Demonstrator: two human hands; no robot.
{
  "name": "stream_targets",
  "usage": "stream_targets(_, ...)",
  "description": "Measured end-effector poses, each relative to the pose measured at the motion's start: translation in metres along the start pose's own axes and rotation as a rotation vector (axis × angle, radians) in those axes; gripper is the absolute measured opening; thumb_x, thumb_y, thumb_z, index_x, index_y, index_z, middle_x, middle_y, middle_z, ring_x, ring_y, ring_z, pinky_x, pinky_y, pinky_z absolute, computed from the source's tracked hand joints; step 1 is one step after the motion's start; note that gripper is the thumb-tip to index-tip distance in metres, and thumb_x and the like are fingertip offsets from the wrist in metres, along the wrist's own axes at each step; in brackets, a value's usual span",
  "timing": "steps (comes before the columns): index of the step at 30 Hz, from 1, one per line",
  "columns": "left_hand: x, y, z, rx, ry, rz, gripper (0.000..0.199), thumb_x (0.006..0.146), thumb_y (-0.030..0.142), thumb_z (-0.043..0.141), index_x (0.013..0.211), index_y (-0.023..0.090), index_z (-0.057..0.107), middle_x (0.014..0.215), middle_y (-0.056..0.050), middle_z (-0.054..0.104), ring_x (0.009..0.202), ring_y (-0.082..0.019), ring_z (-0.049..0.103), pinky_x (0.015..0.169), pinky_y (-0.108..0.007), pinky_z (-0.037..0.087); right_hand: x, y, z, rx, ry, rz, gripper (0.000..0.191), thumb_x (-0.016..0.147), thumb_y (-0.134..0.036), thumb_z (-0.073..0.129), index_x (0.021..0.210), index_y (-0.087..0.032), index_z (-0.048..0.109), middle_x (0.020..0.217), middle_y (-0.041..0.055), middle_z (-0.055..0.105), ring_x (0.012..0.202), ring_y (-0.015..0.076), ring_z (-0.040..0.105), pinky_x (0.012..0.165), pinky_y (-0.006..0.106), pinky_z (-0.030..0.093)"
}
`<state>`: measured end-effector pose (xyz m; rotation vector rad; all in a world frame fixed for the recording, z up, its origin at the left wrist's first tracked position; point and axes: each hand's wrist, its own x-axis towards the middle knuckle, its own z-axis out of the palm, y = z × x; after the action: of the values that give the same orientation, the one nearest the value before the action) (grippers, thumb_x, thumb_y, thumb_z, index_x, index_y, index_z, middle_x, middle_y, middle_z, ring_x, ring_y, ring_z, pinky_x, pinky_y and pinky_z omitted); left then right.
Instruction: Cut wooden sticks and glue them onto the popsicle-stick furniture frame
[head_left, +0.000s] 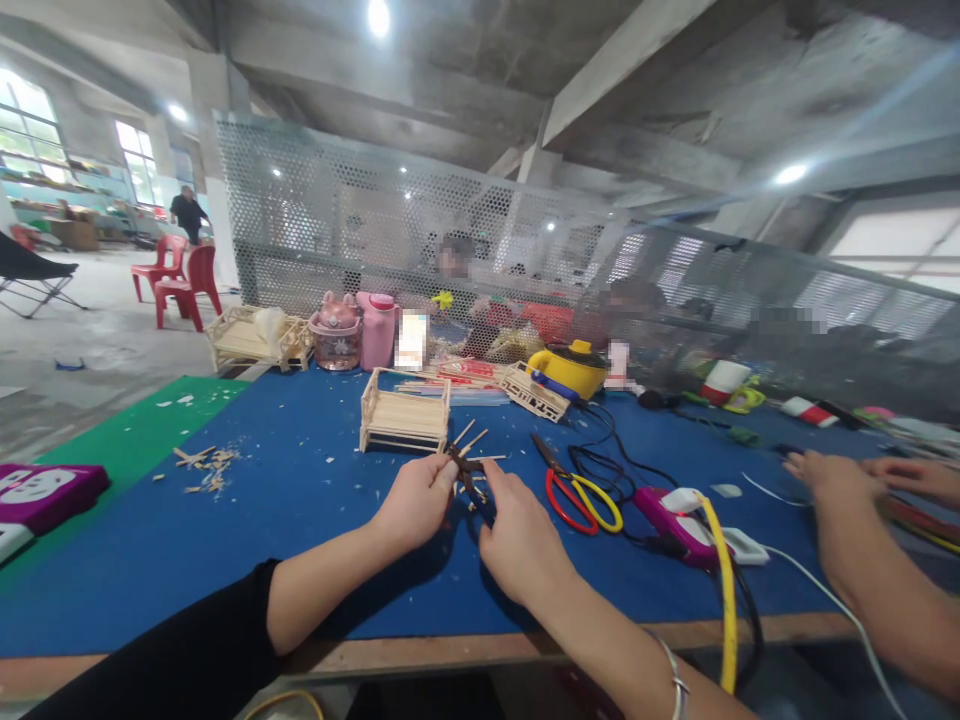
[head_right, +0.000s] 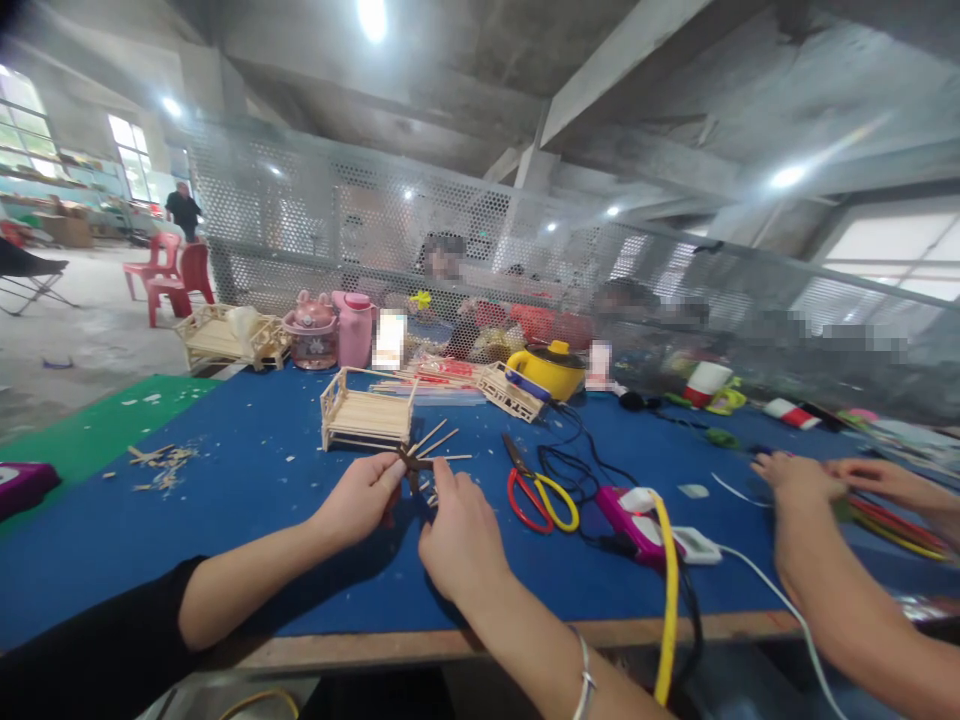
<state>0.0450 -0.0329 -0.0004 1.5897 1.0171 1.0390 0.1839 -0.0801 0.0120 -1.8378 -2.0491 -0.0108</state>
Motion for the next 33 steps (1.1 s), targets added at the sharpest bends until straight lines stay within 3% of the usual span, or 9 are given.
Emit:
stream_targets(6,0.002,0.0,0.001,-0.051,0.002,-0.023,0.031,0.084,0.045,0.04,0.073,0.018,0.05,0.051,0.007,0.036,0.04,-0.009,0.04,0.04,-0.023,0.042,0.004,0.002,-0.003,0.13,-0.007,-0.036,0.064,0.07,-0.007,0.05,0.133,-0.015,0.042,0.119,0.0132,0.058,0.112,0.0256,0.052,0.094,0.035,0.04)
stream_targets(9,0.002,0.001,-0.001,-0.117,-0.082,-0.012,0.034,0.082,0.051,0.043,0.081,0.018,0.052,0.055,0.007,0.035,0.042,-0.009,0.037,0.04,-0.021,0.039,0.008,0.006,-0.009,0.243,-0.042,-0.079,0.059,0.071,-0.008,0.05,0.129,-0.021,0.046,0.121,0.0089,0.059,0.111,0.0229,0.054,0.094,0.034,0.04)
stream_targets(13,0.002,0.001,-0.004,0.038,-0.096,-0.021,0.043,0.084,0.055,0.037,0.075,0.016,0.054,0.054,0.005,0.039,0.046,-0.01,0.037,0.044,-0.023,0.032,0.011,0.012,-0.006,0.262,-0.07,-0.13,0.057,0.071,-0.009,0.05,0.126,-0.022,0.049,0.117,0.0073,0.061,0.109,0.0223,0.055,0.092,0.033,0.041)
stream_targets(18,0.007,-0.003,-0.006,0.292,-0.08,-0.007,0.044,0.087,0.048,0.033,0.057,0.019,0.045,0.054,0.002,0.043,0.053,-0.013,0.037,0.053,-0.026,0.027,0.007,0.017,0.014,0.153,-0.049,-0.096,0.065,0.066,-0.005,0.048,0.13,-0.017,0.045,0.119,0.0111,0.058,0.112,0.0228,0.052,0.094,0.033,0.039)
stream_targets(22,0.006,-0.004,-0.004,0.265,-0.059,-0.059,0.04,0.086,0.046,0.036,0.058,0.019,0.045,0.054,0.002,0.043,0.051,-0.013,0.039,0.052,-0.025,0.028,0.004,0.013,0.015,-0.033,-0.001,-0.076,0.07,0.064,-0.005,0.048,0.133,-0.013,0.042,0.112,0.0138,0.058,0.105,0.0249,0.053,0.089,0.033,0.04)
stream_targets(27,0.006,-0.012,0.002,0.194,-0.105,-0.185,0.043,0.086,0.052,0.027,0.059,0.021,0.04,0.043,0.007,0.03,0.034,-0.01,0.03,0.041,-0.024,0.026,0.006,0.009,0.005,-0.333,0.038,-0.119,0.069,0.063,-0.009,0.052,0.132,-0.013,0.046,0.096,0.015,0.059,0.088,0.0295,0.055,0.075,0.038,0.041)
stream_targets(30,0.008,-0.011,0.001,0.176,-0.096,-0.142,0.043,0.083,0.057,0.034,0.062,0.02,0.042,0.047,0.007,0.033,0.039,-0.009,0.032,0.042,-0.023,0.025,0.008,0.01,-0.002,-0.22,0.027,-0.076,0.069,0.064,-0.011,0.052,0.132,-0.013,0.044,0.103,0.0148,0.059,0.094,0.0279,0.055,0.079,0.035,0.04)
stream_targets(33,0.009,-0.005,-0.001,0.198,-0.042,-0.034,0.045,0.077,0.06,0.043,0.059,0.019,0.041,0.051,0.006,0.035,0.046,-0.009,0.031,0.045,-0.023,0.023,0.01,0.008,-0.011,0.088,-0.07,-0.055,0.061,0.067,-0.011,0.05,0.127,-0.019,0.049,0.107,0.0096,0.063,0.096,0.0234,0.057,0.08,0.03,0.04)
